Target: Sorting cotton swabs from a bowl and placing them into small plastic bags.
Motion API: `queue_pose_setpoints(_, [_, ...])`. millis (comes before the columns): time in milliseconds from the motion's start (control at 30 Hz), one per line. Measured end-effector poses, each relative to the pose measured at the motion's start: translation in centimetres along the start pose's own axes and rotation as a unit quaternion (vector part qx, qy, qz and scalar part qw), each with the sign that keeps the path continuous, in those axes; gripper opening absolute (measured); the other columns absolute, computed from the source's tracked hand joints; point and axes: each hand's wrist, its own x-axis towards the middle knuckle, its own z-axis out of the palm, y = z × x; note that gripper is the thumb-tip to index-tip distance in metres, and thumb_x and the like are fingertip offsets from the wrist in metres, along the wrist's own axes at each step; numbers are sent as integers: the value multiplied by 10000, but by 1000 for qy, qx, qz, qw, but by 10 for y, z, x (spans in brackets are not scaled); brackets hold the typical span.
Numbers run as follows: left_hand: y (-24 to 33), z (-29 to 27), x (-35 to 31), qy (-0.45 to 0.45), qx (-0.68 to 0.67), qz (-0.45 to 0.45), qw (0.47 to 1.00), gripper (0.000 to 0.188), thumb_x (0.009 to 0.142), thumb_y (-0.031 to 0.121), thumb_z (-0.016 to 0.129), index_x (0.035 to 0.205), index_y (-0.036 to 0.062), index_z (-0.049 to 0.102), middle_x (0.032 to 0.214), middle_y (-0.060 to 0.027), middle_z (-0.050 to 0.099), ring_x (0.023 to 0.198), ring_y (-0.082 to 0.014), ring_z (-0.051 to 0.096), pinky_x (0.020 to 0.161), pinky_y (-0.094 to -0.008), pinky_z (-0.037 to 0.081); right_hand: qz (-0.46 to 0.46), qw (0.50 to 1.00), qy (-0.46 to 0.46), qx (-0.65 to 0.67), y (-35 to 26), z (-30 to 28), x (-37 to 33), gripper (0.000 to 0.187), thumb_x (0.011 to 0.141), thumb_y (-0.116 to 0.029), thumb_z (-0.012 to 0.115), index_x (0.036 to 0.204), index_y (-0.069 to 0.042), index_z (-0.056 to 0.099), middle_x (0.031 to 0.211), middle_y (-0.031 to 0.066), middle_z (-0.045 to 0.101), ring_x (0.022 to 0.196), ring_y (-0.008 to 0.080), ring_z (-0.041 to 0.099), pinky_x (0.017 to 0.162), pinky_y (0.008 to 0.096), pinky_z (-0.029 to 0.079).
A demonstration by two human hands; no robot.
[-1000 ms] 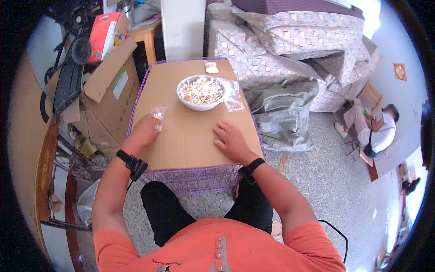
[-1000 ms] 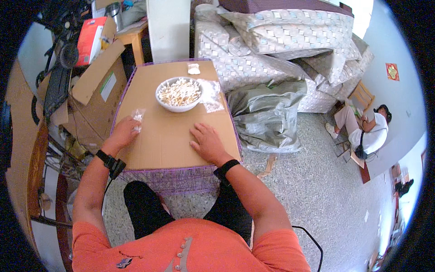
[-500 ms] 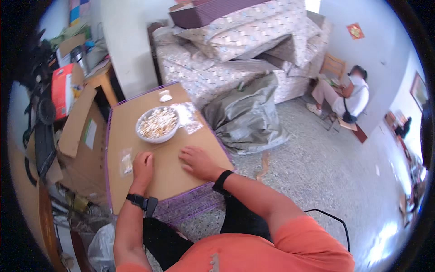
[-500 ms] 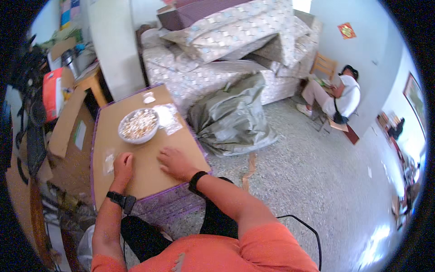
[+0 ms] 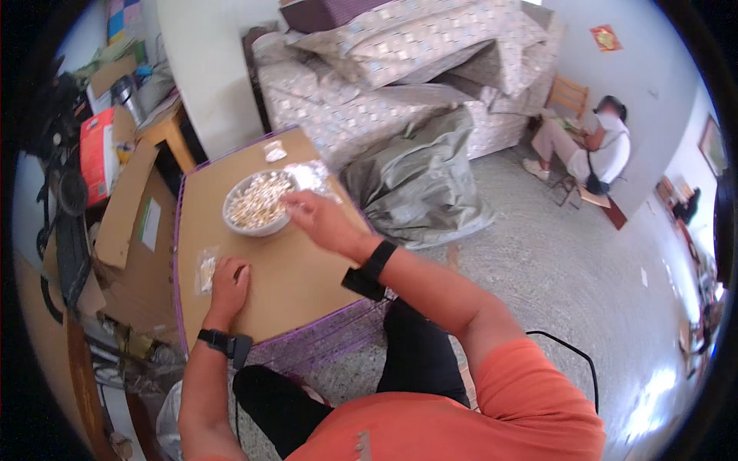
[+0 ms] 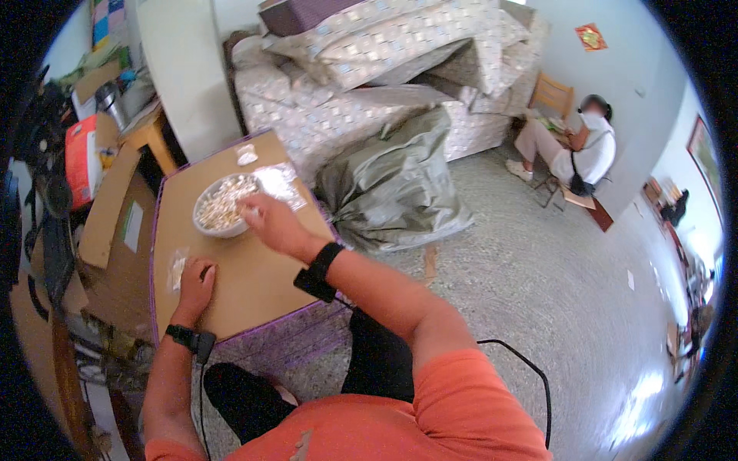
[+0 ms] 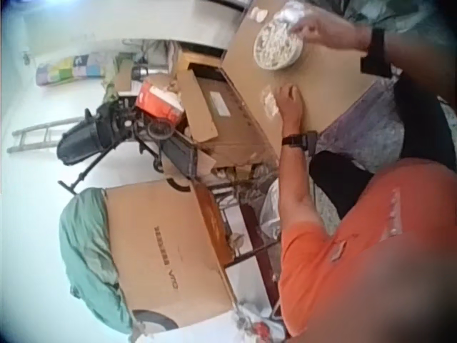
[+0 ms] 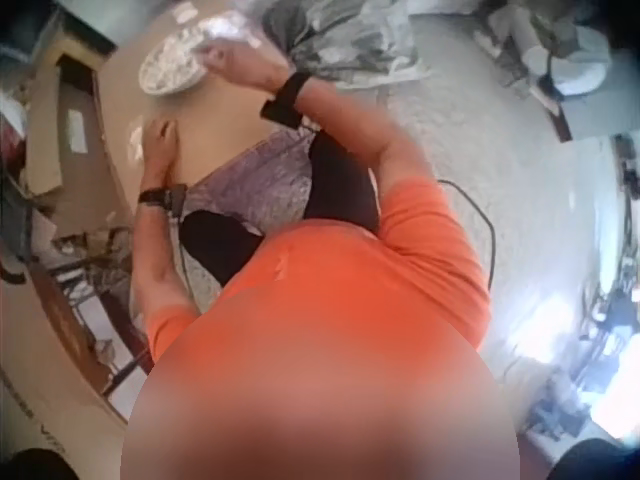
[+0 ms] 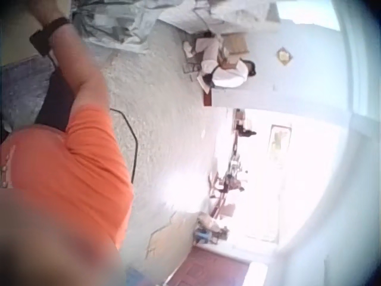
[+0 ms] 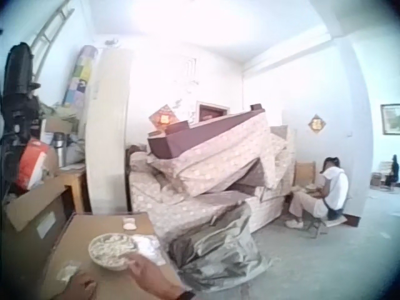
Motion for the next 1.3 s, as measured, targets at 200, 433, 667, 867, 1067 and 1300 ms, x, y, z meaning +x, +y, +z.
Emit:
queue_pose_setpoints(200, [0, 6, 0, 31, -1, 12, 999, 76, 813, 40, 624, 885, 17, 614, 926, -157, 604, 921, -356, 563, 831, -428, 459, -21, 997, 14, 73, 9, 22, 66, 254, 917, -188, 612, 1108, -30, 669, 1041, 160, 681, 960, 252, 639, 870, 353, 492])
queue_pose_setpoints(433, [-4, 5, -1, 13, -11, 5, 1000, 79, 812, 34, 615, 891, 38, 608, 946, -146, 596, 947, -349, 541, 859, -422, 442, -82, 945, -152, -277, 40, 65, 87, 243, 763, -116, 691, 1004, -89, 705, 984, 143, 670, 991, 342, 613, 868, 446, 494])
queue_pose_setpoints(667, [0, 7, 3, 0, 3, 0, 1000, 78, 827, 34, 597, 902, 19, 610, 937, -155, 599, 929, -343, 561, 850, -414, 457, -74, 920, -198, -330, 54, 81, 97, 140, 796, -70, 574, 837, -50, 707, 863, 178, 687, 835, 358, 678, 734, 446, 548])
queue_pose_setpoints(867, [-1, 6, 1, 7, -3, 9, 1000, 103, 805, 13, 601, 907, 29, 608, 963, -152, 599, 952, -350, 546, 865, -424, 448, -85, 942, -172, -275, 49, 77, 94, 102, 802, -93, 571, 822, -94, 671, 873, 153, 633, 866, 345, 643, 731, 436, 505])
queue_pose_setpoints(1067, [0, 9, 3, 0, -4, 7, 1000, 101, 805, 6, 598, 903, 32, 598, 975, -150, 601, 962, -350, 549, 872, -423, 449, -107, 916, -193, -336, 57, 88, 88, 88, 822, -116, 571, 793, -83, 648, 896, 152, 621, 849, 349, 638, 724, 451, 500])
queue_pose_setpoints(1300, [0, 6, 0, 4, 6, 4, 1000, 79, 818, 17, 593, 895, 35, 595, 945, -148, 590, 933, -355, 537, 851, -429, 443, -124, 943, -126, -281, 44, 71, 91, 102, 830, -122, 574, 836, -77, 665, 879, 160, 637, 830, 341, 647, 729, 442, 506])
